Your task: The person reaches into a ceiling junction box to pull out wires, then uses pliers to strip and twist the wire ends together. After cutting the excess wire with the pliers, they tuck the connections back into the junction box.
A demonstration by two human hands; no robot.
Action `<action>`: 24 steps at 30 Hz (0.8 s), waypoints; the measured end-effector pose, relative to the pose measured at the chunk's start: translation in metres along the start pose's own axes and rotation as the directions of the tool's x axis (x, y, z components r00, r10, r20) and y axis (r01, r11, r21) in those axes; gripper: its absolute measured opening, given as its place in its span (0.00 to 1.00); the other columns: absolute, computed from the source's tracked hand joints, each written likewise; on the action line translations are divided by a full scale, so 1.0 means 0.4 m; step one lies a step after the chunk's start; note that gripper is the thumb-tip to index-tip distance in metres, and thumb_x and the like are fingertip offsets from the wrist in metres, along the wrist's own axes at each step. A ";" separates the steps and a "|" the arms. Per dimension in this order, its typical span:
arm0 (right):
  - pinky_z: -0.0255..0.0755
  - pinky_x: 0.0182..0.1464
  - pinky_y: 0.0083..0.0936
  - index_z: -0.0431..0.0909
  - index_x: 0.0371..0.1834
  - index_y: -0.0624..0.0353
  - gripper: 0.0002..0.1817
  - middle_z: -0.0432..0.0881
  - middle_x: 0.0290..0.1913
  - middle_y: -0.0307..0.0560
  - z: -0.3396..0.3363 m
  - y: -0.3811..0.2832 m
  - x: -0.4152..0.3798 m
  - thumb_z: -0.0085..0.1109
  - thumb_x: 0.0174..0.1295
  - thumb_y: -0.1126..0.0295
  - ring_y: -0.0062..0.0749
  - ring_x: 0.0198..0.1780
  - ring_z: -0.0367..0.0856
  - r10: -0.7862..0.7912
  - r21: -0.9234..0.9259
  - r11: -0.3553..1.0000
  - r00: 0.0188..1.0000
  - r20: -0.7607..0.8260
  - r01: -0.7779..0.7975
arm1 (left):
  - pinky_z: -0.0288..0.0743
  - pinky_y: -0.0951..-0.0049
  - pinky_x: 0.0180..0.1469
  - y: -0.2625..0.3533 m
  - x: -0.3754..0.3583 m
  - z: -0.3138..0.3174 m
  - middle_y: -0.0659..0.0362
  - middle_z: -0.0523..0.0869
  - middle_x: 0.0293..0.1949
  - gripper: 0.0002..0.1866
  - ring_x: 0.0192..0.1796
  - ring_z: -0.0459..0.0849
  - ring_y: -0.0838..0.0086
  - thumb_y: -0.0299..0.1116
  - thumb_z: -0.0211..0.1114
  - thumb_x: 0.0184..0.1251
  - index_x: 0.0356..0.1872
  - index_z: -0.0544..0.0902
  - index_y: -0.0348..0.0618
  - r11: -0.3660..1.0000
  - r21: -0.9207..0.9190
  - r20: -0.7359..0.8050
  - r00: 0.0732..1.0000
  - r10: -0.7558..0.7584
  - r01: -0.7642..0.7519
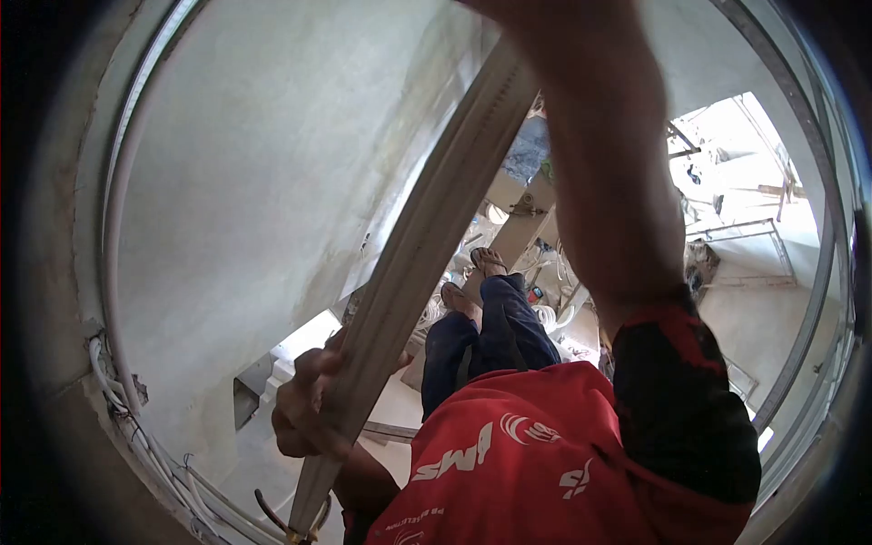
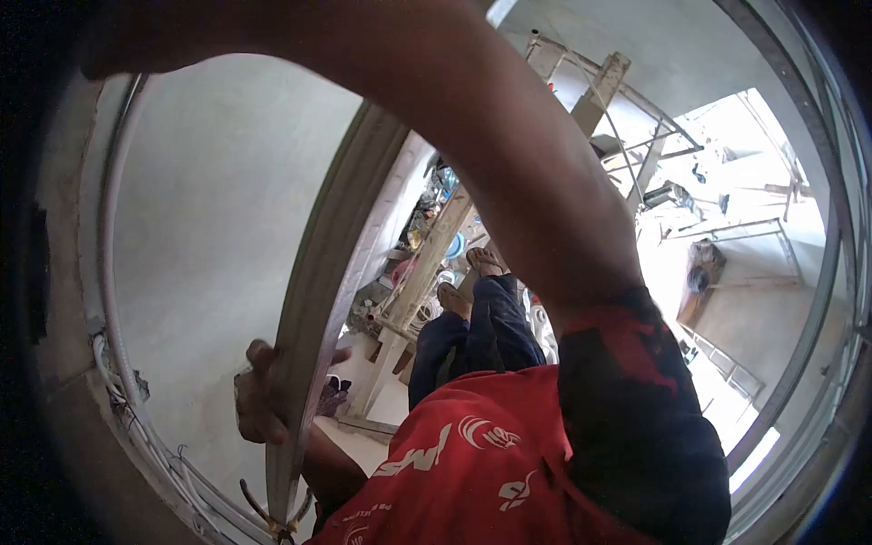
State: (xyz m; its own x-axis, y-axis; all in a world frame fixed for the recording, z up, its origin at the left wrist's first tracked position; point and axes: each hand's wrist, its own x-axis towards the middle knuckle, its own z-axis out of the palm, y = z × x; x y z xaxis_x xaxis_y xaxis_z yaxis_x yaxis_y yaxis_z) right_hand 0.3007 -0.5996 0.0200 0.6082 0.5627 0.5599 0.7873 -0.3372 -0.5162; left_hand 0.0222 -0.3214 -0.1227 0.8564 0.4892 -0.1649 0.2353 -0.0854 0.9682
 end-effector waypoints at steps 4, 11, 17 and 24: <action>0.78 0.37 0.29 0.81 0.51 0.70 0.13 0.86 0.33 0.50 -0.115 0.064 -0.298 0.52 0.78 0.70 0.35 0.31 0.82 -0.164 0.185 0.898 0.693 -0.702 0.400 | 0.85 0.66 0.46 0.051 0.004 -0.021 0.63 0.85 0.32 0.10 0.36 0.84 0.65 0.42 0.70 0.74 0.36 0.87 0.47 0.813 0.560 -0.163 0.984 -0.077 0.156; 0.70 0.33 0.28 0.79 0.37 0.61 0.13 0.81 0.26 0.41 0.535 0.500 -1.039 0.54 0.75 0.63 0.27 0.28 0.79 0.953 0.643 0.224 0.027 -0.301 -0.732 | 0.84 0.73 0.47 0.066 0.058 -0.084 0.64 0.84 0.32 0.10 0.35 0.83 0.69 0.41 0.72 0.73 0.38 0.87 0.46 0.418 0.868 -0.443 0.797 0.410 0.268; 0.78 0.26 0.38 0.81 0.45 0.56 0.15 0.85 0.34 0.50 1.230 0.955 -1.735 0.63 0.72 0.54 0.40 0.26 0.85 0.876 0.790 -0.443 -0.393 0.280 -0.423 | 0.78 0.69 0.55 -0.001 0.142 -0.106 0.60 0.83 0.41 0.13 0.45 0.80 0.68 0.42 0.71 0.74 0.45 0.84 0.43 0.113 0.991 -0.134 0.394 0.909 0.077; 0.83 0.34 0.41 0.83 0.43 0.58 0.20 0.79 0.35 0.48 1.494 1.228 -1.999 0.63 0.70 0.49 0.45 0.35 0.82 0.836 0.842 -0.482 -0.414 0.360 -0.241 | 0.71 0.64 0.64 0.056 0.185 -0.187 0.55 0.81 0.51 0.18 0.56 0.77 0.65 0.42 0.69 0.76 0.54 0.80 0.39 -0.153 0.962 0.132 0.105 0.986 0.226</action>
State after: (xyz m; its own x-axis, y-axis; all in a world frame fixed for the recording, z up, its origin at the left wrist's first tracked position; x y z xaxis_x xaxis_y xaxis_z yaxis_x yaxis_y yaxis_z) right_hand 0.1403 -0.7643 -1.0685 0.3695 -0.2428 -0.8969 -0.6117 0.6630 -0.4315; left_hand 0.0565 -0.2222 -0.0991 0.3827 -0.1474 0.9120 0.5993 -0.7117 -0.3665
